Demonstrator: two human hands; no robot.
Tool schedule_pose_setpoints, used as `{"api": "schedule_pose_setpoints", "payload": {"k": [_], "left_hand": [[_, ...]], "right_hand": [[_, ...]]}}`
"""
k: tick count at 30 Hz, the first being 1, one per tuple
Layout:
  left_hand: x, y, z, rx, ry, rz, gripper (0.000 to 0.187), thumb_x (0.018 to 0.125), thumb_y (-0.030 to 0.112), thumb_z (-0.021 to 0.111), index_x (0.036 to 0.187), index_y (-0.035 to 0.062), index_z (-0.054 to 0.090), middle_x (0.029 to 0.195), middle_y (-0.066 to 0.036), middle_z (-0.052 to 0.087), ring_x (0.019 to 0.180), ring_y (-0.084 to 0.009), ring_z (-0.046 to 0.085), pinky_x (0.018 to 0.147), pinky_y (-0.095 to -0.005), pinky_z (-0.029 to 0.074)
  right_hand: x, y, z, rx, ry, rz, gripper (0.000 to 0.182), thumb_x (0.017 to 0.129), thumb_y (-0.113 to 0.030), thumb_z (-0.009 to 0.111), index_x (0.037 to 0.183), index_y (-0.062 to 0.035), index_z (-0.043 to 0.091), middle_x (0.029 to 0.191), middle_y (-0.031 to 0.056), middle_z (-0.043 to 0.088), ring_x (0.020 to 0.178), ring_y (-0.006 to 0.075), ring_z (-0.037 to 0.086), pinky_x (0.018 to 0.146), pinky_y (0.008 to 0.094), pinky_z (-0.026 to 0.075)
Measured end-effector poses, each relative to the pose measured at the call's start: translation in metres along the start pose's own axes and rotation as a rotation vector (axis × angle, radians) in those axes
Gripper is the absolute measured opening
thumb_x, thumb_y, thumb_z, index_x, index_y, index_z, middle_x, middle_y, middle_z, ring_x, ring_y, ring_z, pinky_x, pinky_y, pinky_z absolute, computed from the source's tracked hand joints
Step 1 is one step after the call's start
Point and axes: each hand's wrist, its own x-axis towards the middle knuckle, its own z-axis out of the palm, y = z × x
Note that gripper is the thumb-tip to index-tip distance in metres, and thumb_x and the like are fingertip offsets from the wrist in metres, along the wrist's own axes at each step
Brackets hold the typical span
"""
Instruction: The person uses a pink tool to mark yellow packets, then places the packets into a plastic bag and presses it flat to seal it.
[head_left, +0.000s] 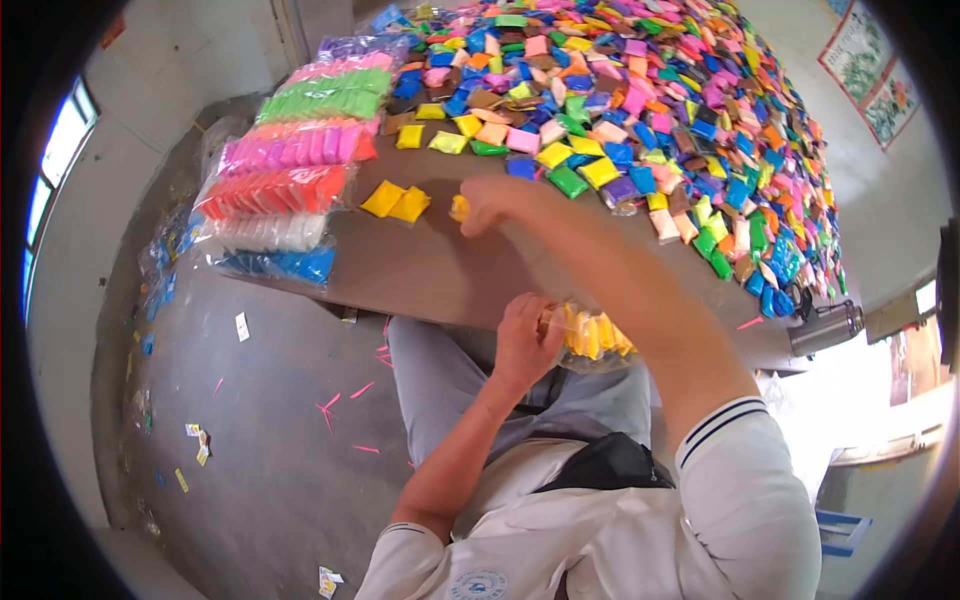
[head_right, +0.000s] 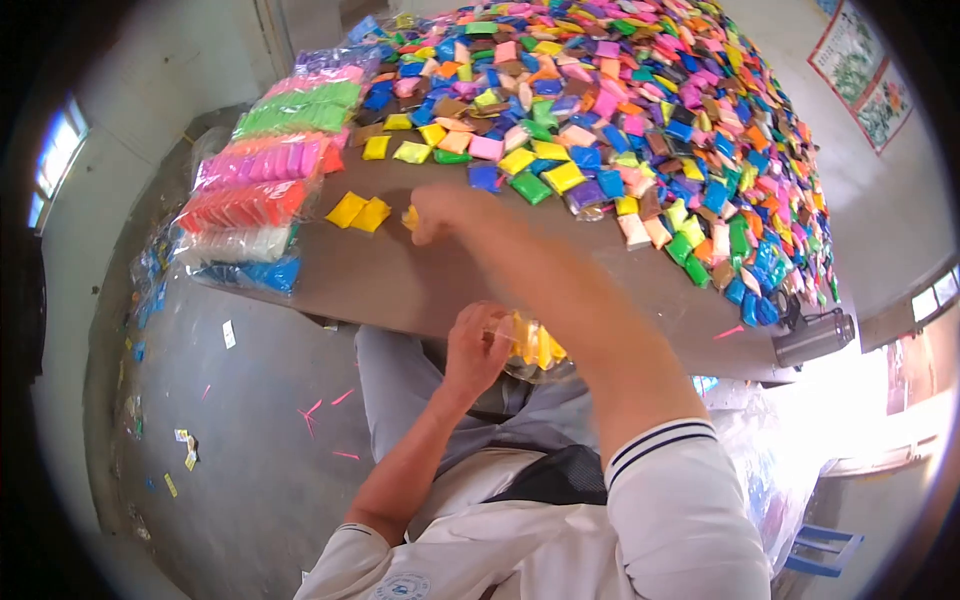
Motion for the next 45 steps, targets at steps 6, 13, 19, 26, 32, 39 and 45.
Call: {"api": "schedule_pose_setpoints", "payload": {"k": [6,13,19,26,32,39,45], "left_hand": [[-0.002,0.005,-0.001,0.100,-0.036,-0.016,0.015,0.087,0.014,0.059,0.095,0.0015,0.063,0.093,-0.018,0.062,0.092,-0.0376,0.059,0.083,-0.0437,0.047],[-0.002,-0.004,0.002,0.102,-0.052,-0.021,0.017,0.088,0.013,0.058,0.097,0.0001,0.064,0.095,-0.017,0.063,0.091,-0.0367,0.059,0.081,-0.0414,0.047],[-0.001,-0.003,0.001,0.139,-0.061,0.008,0.022,0.086,0.012,0.057,0.101,-0.0026,0.063,0.096,-0.018,0.063,0.091,-0.0370,0.060,0.080,-0.0408,0.048],[-0.002,-0.002,0.001,0.148,-0.059,-0.006,0.023,0.086,0.013,0.057,0.101,-0.0034,0.063,0.095,-0.018,0.063,0.089,-0.0371,0.060,0.080,-0.0408,0.048],[-0.002,-0.002,0.003,0.145,-0.043,-0.005,0.023,0.088,0.013,0.057,0.101,-0.0041,0.062,0.094,-0.018,0.063,0.088,-0.0339,0.061,0.079,-0.0386,0.048],[0.000,0.005,0.000,0.128,-0.063,-0.036,0.024,0.088,0.013,0.057,0.102,-0.0055,0.062,0.093,-0.018,0.065,0.085,-0.0297,0.063,0.079,-0.0352,0.048],[-0.001,0.001,0.001,0.157,-0.059,0.015,0.023,0.088,0.013,0.057,0.102,-0.0041,0.062,0.095,-0.018,0.063,0.089,-0.0347,0.061,0.080,-0.0388,0.048]], "right_hand": [[-0.130,0.034,-0.036,0.546,0.306,-0.030,0.033,0.076,-0.028,0.070,0.100,-0.0048,0.067,0.086,0.0056,0.069,0.081,0.0131,0.064,0.071,0.0294,0.051],[-0.281,0.081,0.030,0.849,0.465,0.280,0.052,0.080,-0.023,0.075,0.124,-0.0014,0.058,0.103,0.0063,0.069,0.093,0.0125,0.065,0.085,0.0272,0.051],[-0.292,0.086,0.055,0.521,0.216,0.539,0.066,0.079,-0.043,0.069,0.124,0.0044,0.056,0.109,0.0188,0.067,0.096,0.0258,0.066,0.085,0.0338,0.051],[-0.273,0.106,0.111,0.295,0.258,0.461,0.067,0.085,-0.058,0.056,0.113,0.0035,0.062,0.098,0.0239,0.067,0.093,0.0368,0.064,0.082,0.0448,0.049],[-0.280,0.104,0.096,0.387,0.245,0.397,0.059,0.092,-0.054,0.052,0.098,0.0036,0.065,0.098,0.0253,0.066,0.096,0.0402,0.063,0.083,0.0466,0.049],[-0.281,0.112,0.108,0.318,0.322,0.362,0.044,0.095,-0.041,0.055,0.101,0.0006,0.066,0.099,0.0228,0.066,0.095,0.0408,0.062,0.083,0.0479,0.048],[-0.279,0.100,0.095,0.269,0.188,0.396,0.042,0.096,-0.040,0.052,0.102,-0.0009,0.066,0.097,0.0218,0.066,0.096,0.0401,0.062,0.083,0.0483,0.048]]}}
